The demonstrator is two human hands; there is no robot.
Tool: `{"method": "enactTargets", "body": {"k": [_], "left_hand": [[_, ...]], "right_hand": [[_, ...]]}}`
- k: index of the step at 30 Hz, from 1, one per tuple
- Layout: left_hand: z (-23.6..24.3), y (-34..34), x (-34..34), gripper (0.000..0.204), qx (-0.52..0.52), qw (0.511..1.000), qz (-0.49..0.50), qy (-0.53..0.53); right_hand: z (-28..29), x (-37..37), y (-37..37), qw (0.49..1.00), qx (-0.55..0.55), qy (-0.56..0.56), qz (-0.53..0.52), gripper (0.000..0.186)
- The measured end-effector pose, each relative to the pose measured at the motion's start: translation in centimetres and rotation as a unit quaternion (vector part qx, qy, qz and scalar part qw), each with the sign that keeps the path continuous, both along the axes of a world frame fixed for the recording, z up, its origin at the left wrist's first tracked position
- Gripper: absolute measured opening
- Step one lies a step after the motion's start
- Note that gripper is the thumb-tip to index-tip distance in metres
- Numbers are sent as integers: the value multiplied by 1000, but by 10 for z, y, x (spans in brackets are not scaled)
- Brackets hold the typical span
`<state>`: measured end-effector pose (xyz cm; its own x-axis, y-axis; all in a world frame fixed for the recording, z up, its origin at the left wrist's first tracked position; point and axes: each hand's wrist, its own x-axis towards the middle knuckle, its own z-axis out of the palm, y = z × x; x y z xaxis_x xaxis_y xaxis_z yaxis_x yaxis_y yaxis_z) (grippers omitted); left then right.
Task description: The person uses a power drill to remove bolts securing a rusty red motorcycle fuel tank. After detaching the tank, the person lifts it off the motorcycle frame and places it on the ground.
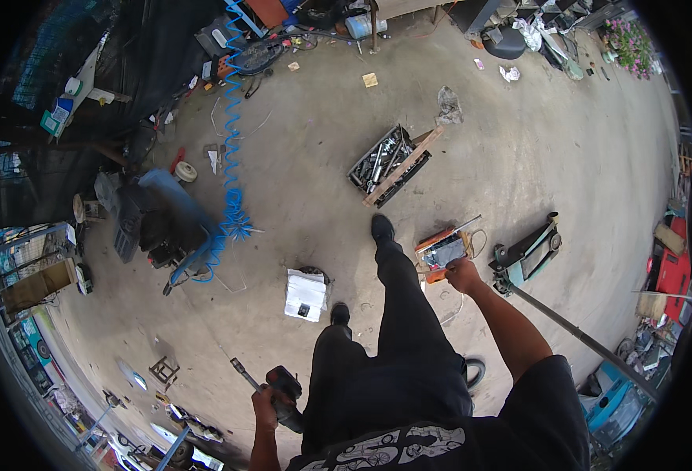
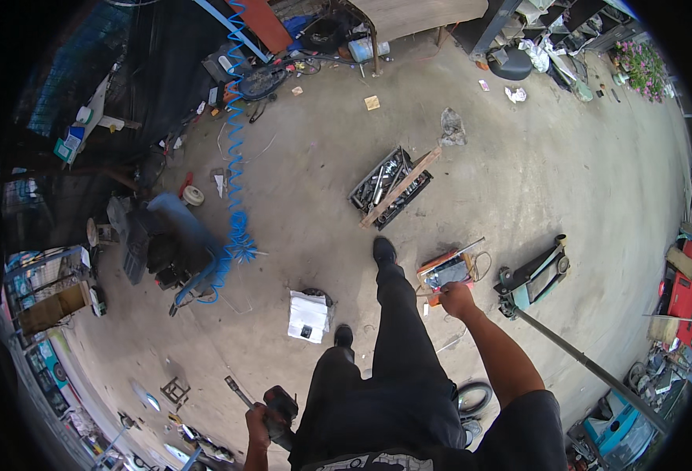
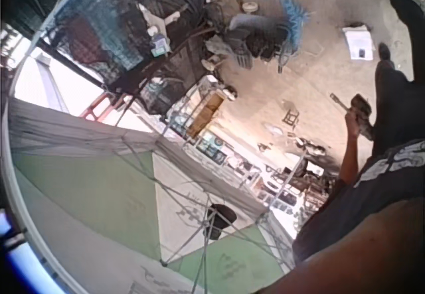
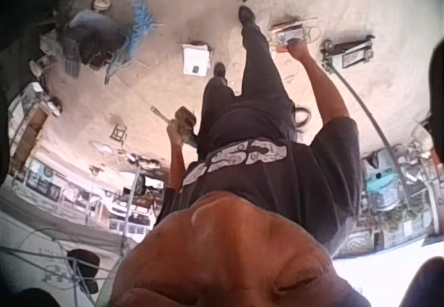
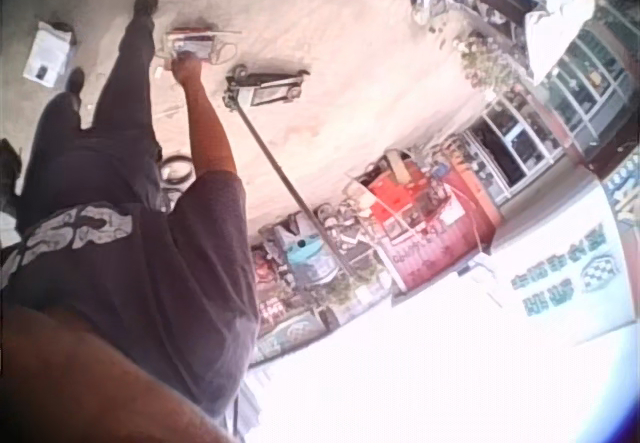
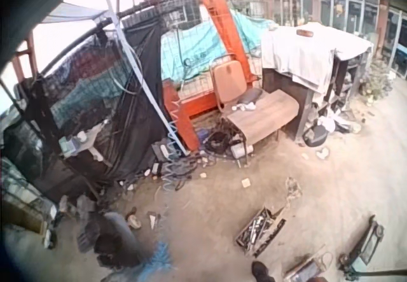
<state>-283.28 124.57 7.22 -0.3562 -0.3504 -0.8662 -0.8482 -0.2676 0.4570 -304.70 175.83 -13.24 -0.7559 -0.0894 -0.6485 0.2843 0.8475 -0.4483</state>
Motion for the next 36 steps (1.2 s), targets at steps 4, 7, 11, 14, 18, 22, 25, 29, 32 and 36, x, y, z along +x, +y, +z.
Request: {"method": "enactTargets", "body": {"k": [4,7,11,14,18,22,25,29,32,36], "left_hand": [[4,27,-50,31,3,1000,-12,-28],[2,45,-90,30,1,999,-41,-26],[-1,57,-122,27,4,999,-41,-16],[0,62,-141,25,10,999,-42,3],[-1,59,-139,23,10,999,-31,44],[0,55,-120,20,26,997,26,67],[-2,49,-88,17,44,990,98,95],[8,39,-29,16,25,978,160,131],[13,44,35,19,5,966,222,131],[7,46,97,22,-44,939,292,174]], "right_hand": [[-18,-26,26,999,16,-32,9,24],[-14,-40,46,997,52,-49,5,21],[-22,-33,71,986,66,-150,-19,18],[-21,-25,82,989,72,-127,-16,15],[-17,-19,83,988,57,-130,-55,16],[2,-27,71,990,41,-131,-20,17],[17,-33,58,982,-8,-157,-106,14],[36,-29,39,955,-87,-225,-174,16],[-38,-25,89,925,-29,-316,-207,13],[11,-61,20,884,-34,-169,435,12]]}}
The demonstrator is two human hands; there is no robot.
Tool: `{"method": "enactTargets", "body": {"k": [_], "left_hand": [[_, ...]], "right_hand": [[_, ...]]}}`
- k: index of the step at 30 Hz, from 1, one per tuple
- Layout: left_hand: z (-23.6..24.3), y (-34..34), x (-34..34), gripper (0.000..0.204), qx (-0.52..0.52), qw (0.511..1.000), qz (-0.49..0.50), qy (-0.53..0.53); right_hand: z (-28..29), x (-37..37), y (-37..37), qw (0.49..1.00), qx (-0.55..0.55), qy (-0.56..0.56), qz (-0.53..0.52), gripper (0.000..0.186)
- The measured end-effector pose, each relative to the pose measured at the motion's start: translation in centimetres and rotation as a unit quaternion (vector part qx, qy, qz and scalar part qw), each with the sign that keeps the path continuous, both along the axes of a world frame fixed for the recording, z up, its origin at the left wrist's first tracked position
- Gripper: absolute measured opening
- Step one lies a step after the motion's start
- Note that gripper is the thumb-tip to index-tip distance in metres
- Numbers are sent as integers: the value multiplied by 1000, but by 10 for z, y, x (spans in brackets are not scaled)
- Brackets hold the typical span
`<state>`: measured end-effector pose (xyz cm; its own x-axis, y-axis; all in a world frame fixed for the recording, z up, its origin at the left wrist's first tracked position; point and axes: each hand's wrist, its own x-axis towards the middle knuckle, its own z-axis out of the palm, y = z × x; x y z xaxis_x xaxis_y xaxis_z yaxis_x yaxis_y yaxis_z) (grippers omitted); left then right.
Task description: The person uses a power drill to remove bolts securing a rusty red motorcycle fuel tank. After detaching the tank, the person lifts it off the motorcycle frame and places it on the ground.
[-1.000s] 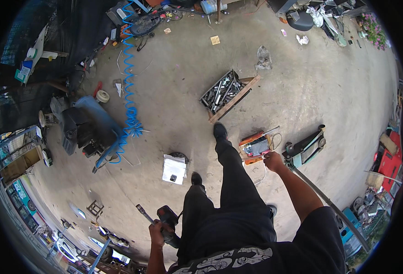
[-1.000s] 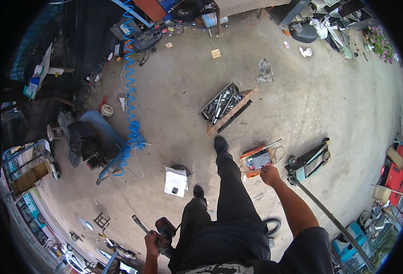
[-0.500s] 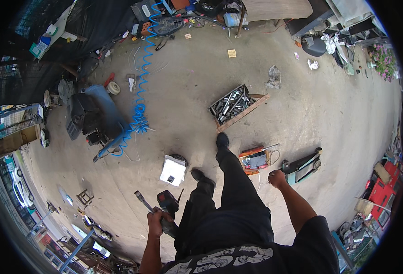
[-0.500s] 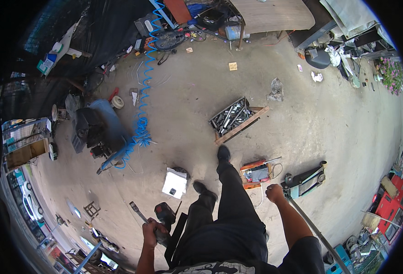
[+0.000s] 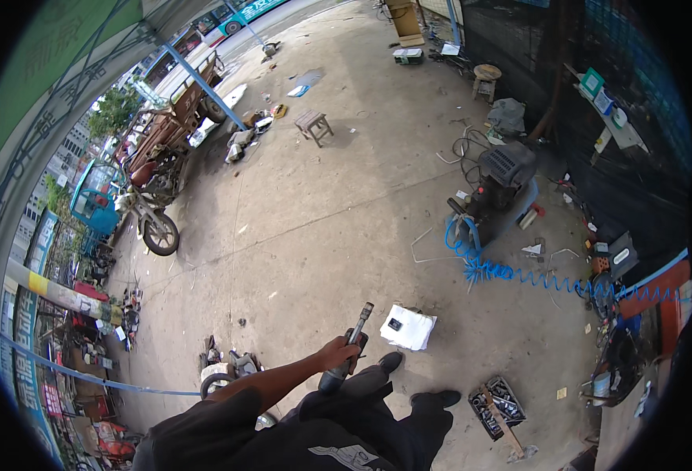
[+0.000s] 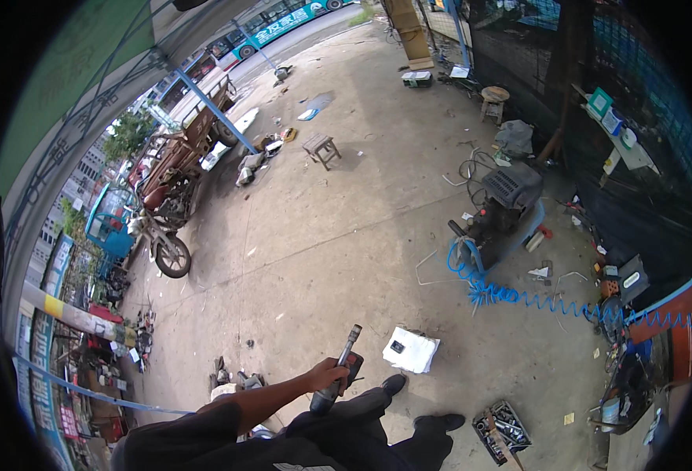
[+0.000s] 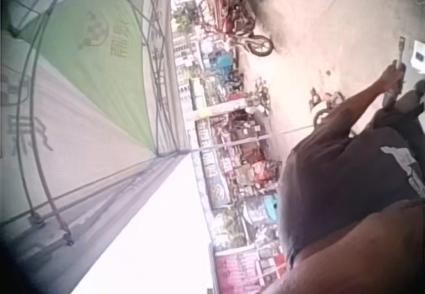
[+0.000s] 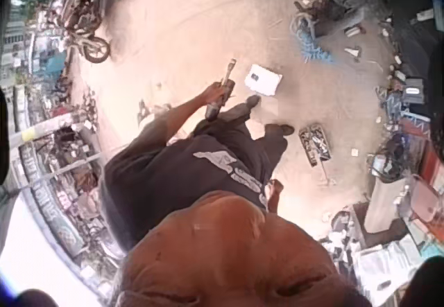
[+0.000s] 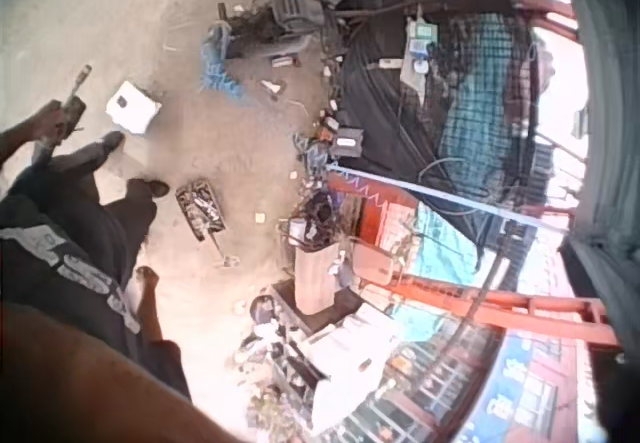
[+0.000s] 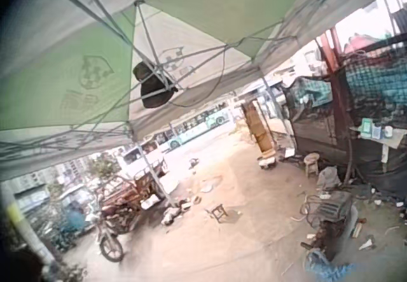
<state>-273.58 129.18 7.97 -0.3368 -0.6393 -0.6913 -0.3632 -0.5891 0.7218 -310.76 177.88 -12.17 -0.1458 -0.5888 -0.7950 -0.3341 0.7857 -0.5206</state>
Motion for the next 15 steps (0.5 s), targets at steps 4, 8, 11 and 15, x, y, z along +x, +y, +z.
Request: {"method": "enactTargets", "body": {"k": [4,8,11,15], "left_hand": [[14,35,75,22,-13,990,141,-4],[12,63,126,23,-20,961,273,-20],[25,75,155,24,-6,943,327,-62],[32,95,183,25,10,925,368,-97]], "right_hand": [[-5,-47,-75,943,-101,125,291,25],[38,-49,-174,923,80,168,336,30],[42,-57,-218,979,146,82,115,32],[43,-56,-263,971,196,-4,-135,35]]}}
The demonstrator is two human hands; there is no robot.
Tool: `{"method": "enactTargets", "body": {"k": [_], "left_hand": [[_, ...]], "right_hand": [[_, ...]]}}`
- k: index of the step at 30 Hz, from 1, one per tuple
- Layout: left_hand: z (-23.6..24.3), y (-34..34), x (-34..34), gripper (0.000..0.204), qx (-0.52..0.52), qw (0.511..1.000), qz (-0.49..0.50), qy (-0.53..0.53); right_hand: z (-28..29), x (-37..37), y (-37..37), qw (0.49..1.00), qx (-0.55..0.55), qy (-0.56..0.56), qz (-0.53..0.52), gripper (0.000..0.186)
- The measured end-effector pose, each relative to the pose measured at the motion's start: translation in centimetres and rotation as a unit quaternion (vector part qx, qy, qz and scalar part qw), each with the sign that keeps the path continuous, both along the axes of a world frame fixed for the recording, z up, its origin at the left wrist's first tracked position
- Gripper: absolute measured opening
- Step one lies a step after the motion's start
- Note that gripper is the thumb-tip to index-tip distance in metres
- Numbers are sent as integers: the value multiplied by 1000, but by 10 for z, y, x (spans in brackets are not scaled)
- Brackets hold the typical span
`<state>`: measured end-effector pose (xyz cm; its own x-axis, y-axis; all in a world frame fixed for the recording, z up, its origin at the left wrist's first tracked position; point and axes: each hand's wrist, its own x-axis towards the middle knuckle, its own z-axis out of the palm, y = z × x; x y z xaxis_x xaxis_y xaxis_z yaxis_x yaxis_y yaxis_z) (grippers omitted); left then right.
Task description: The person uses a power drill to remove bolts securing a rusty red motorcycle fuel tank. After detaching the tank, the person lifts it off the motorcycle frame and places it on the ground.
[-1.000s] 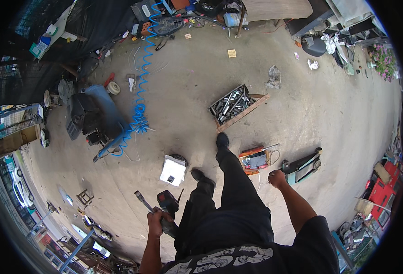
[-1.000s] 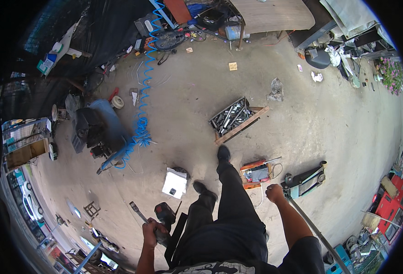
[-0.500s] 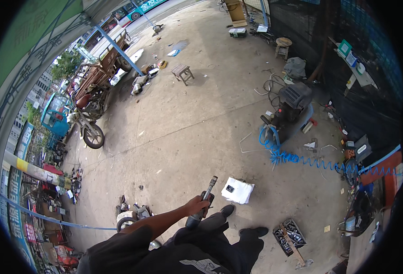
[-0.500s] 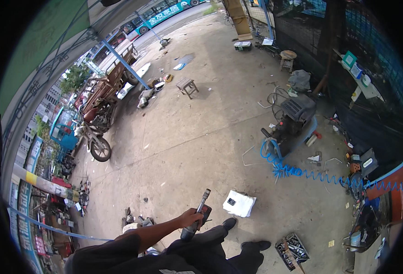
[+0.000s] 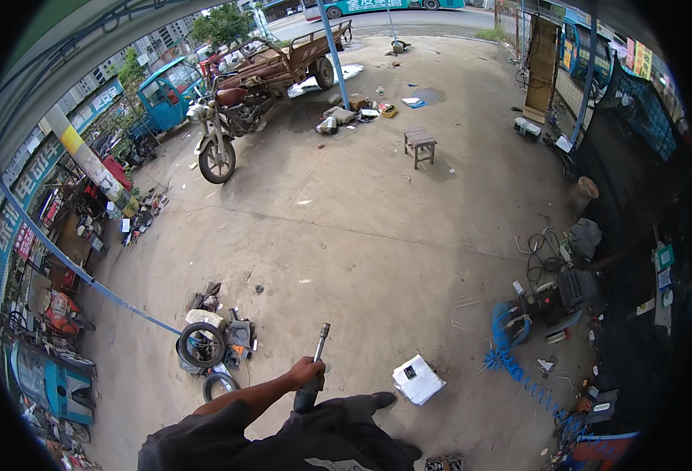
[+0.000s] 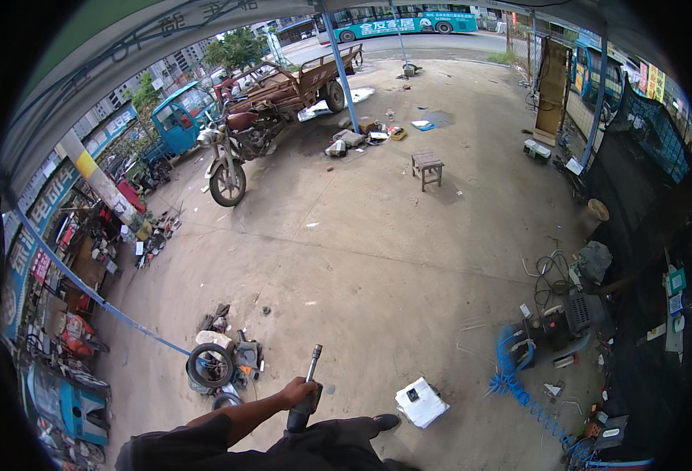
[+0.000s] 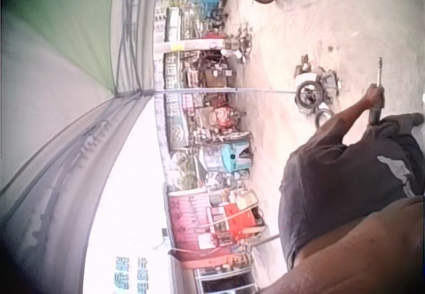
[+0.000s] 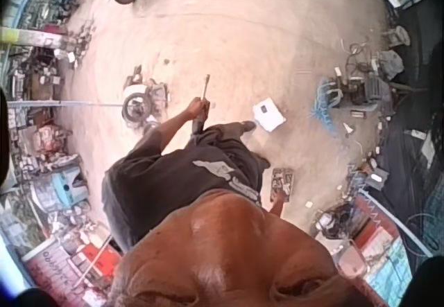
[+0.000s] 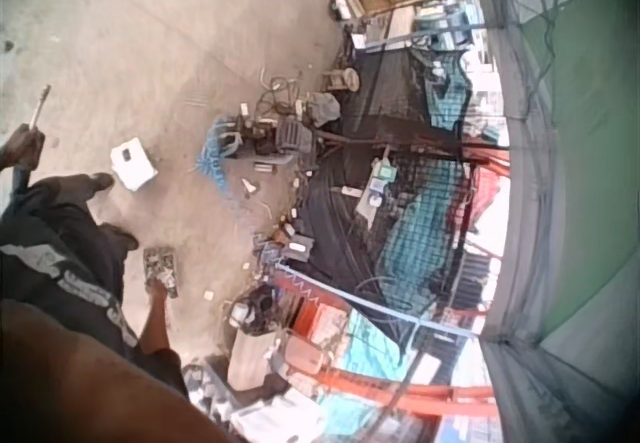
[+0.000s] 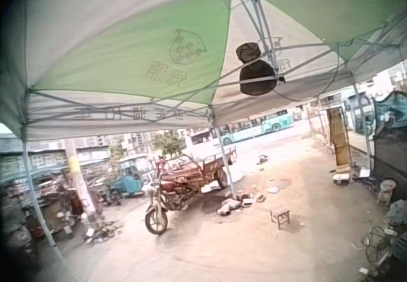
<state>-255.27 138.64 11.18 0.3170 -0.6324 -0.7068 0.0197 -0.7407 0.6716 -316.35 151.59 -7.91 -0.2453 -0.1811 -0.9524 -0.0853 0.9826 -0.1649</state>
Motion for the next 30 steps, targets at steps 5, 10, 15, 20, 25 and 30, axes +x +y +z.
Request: {"method": "enactTargets", "body": {"k": [5,10,15,20,25,30], "left_hand": [[-55,47,33,26,17,997,63,34],[-47,54,29,25,22,993,99,56],[-42,56,21,26,15,994,103,35],[-25,50,12,26,0,998,66,23],[-46,67,-2,28,17,998,60,1],[-35,45,-10,29,-2,999,34,24]], "right_hand": [[-17,9,-23,999,22,-28,35,46],[-12,19,-19,985,-40,-8,167,48],[-94,-20,39,857,-111,81,497,47],[-150,-59,104,615,-162,178,751,47],[-141,-120,147,514,-439,139,724,40],[-122,-67,133,963,-33,79,254,39]]}}
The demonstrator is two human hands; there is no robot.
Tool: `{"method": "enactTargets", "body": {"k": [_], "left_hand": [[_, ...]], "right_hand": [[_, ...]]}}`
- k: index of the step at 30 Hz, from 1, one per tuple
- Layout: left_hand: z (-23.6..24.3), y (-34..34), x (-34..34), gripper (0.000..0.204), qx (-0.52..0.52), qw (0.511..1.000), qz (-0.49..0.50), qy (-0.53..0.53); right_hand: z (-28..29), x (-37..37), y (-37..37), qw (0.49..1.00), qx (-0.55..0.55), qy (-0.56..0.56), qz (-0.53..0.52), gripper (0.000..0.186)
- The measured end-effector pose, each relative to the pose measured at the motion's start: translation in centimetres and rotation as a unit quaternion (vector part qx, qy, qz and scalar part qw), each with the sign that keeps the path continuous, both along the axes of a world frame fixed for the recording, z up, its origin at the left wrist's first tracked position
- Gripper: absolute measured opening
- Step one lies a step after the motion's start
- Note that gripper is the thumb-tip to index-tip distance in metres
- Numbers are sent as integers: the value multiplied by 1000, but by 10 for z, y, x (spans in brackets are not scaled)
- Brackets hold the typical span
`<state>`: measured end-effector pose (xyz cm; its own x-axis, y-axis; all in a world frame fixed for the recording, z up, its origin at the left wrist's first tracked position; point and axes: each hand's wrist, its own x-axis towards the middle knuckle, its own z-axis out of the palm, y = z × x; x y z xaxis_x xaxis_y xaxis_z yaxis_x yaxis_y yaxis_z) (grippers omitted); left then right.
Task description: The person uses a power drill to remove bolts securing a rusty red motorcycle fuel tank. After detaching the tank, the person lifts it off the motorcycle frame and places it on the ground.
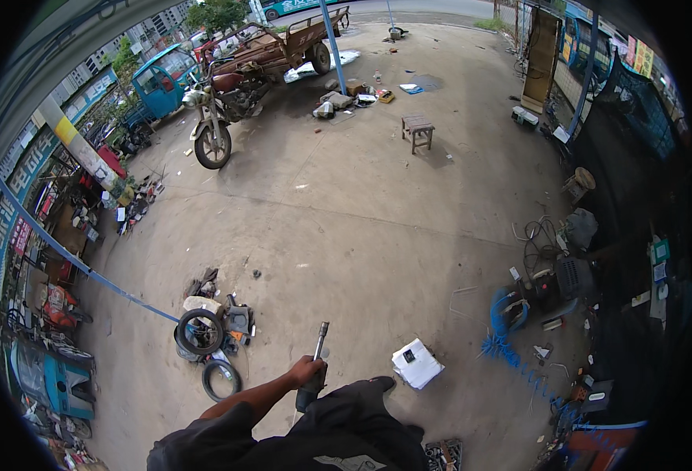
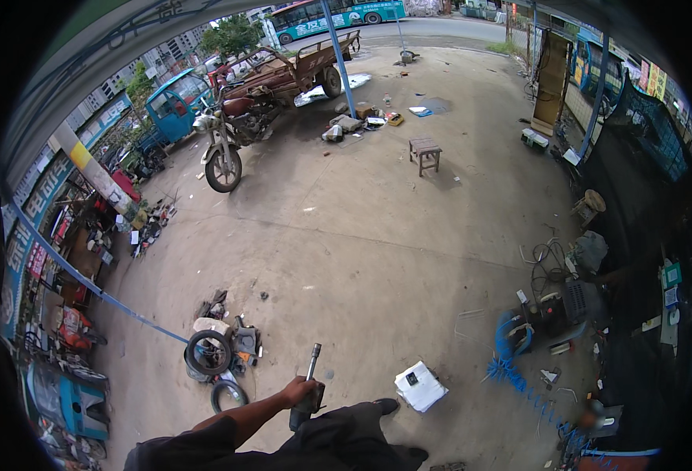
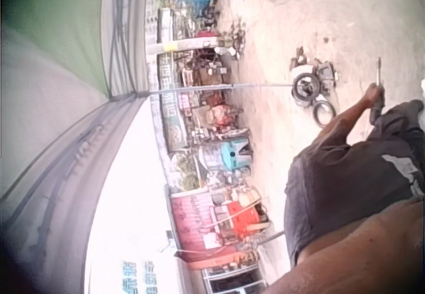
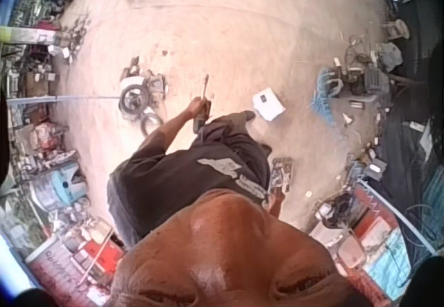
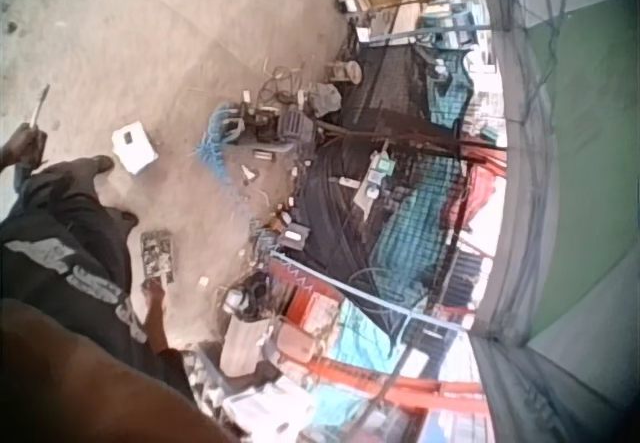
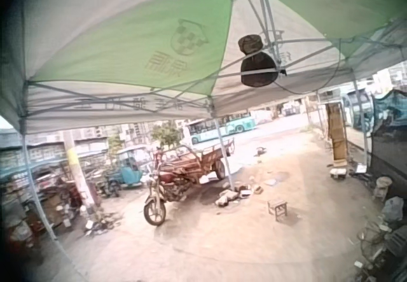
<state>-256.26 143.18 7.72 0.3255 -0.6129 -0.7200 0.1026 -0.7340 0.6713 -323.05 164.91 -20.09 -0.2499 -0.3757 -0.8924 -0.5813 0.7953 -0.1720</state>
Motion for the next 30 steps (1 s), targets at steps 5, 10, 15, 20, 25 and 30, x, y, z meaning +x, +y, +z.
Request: {"method": "enactTargets", "body": {"k": [5,10,15,20,25,30], "left_hand": [[-22,9,-1,31,10,999,-29,14],[-31,3,9,29,17,997,-58,46],[-44,-23,28,28,15,990,-127,57],[-3,-51,3,30,60,986,-132,87],[-16,-94,-1,31,90,966,-232,71],[-11,-138,-17,30,50,939,-338,33]], "right_hand": [[71,33,4,988,11,-40,-146,40],[140,76,12,950,7,-95,-297,43],[184,117,40,860,18,-127,-493,28],[197,137,50,843,-7,-47,-536,33],[201,202,113,777,-12,-62,-627,24],[205,285,128,725,28,-68,-685,25]]}}
